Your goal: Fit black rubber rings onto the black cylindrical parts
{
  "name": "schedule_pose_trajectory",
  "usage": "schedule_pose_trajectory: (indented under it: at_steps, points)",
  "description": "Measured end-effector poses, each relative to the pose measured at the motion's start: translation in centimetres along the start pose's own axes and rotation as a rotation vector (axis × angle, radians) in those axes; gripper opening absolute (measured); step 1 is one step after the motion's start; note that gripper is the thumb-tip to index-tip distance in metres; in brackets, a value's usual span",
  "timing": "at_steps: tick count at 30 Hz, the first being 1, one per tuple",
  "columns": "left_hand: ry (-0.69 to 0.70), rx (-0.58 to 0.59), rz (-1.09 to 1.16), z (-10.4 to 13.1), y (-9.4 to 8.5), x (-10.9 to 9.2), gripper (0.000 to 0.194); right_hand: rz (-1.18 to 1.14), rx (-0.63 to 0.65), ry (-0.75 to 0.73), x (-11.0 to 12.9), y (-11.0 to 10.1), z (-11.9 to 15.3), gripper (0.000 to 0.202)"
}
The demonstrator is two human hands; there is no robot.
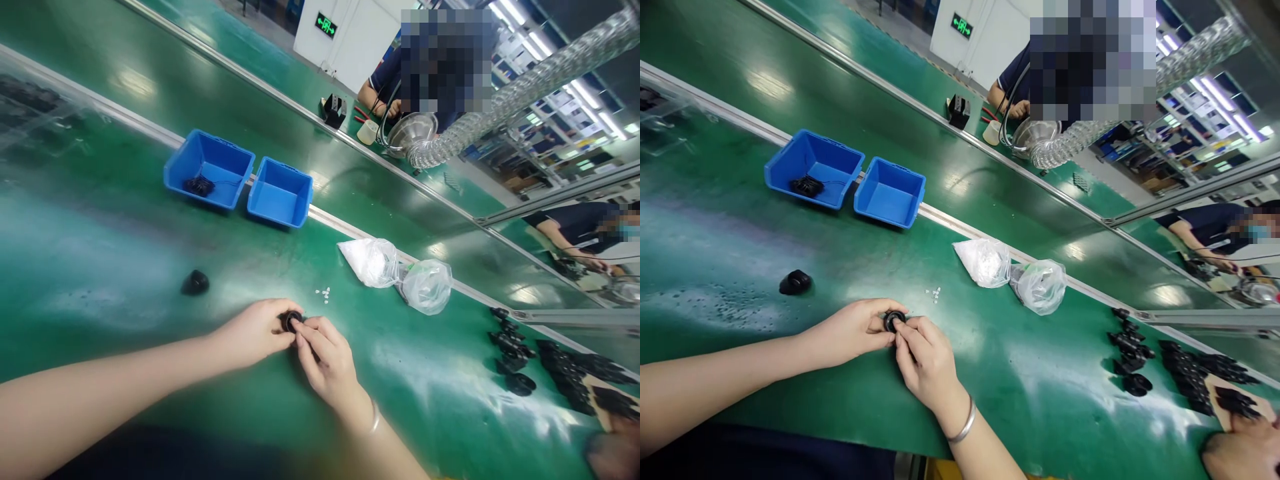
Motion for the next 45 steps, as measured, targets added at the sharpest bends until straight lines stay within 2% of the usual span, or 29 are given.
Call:
schedule_pose_trajectory:
  at_steps: [4,9,13,18,20,24,26,34,38,42,45]
  points:
    - [0.018,-0.002,-0.011,0.0,-0.1,0.0,0.034,-0.061,-0.036,0.024,0.0,-0.1,-0.1,0.040]
    - [0.048,-0.030,-0.083,-0.1,-0.3,0.1,0.033,-0.028,-0.010,0.008,-0.1,0.3,0.1,0.045]
    - [0.059,-0.039,-0.072,-0.1,-0.3,0.4,0.035,0.123,0.029,-0.056,0.2,0.4,0.1,0.043]
    - [0.045,-0.020,-0.040,-0.1,-0.2,0.6,0.033,0.392,0.139,-0.168,1.0,-0.2,-0.2,0.039]
    - [0.048,0.015,0.046,-0.1,0.0,0.6,0.034,0.396,0.083,-0.158,1.0,-1.0,-0.2,0.045]
    - [0.018,0.097,0.275,0.0,0.5,0.5,0.034,0.263,-0.138,0.005,0.0,-2.8,0.1,0.051]
    - [0.000,0.101,0.300,-0.1,0.5,0.5,0.031,0.231,-0.165,0.046,-0.4,-3.0,0.3,0.050]
    - [0.056,0.117,0.294,-0.3,0.4,-0.5,0.026,0.191,0.031,-0.097,0.0,-1.6,0.4,0.057]
    - [0.059,0.100,0.268,0.1,0.2,-1.0,0.028,0.219,0.071,-0.167,0.3,-1.3,0.3,0.060]
    - [0.004,0.058,0.215,0.4,0.4,-0.6,0.028,0.321,0.089,-0.225,1.2,-0.9,0.0,0.050]
    - [0.021,0.047,0.099,0.6,1.0,-0.1,0.025,0.426,0.096,-0.248,1.9,-0.5,0.1,0.039]
Point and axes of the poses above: each hand's wrist, its own z-axis away from the middle knuckle, its own y-axis out of the palm, x = y × z, the point moved 5 cm from there along -z, towards the middle knuckle, and after that the axes turned 13 degrees about z, right-handed, at the moved point
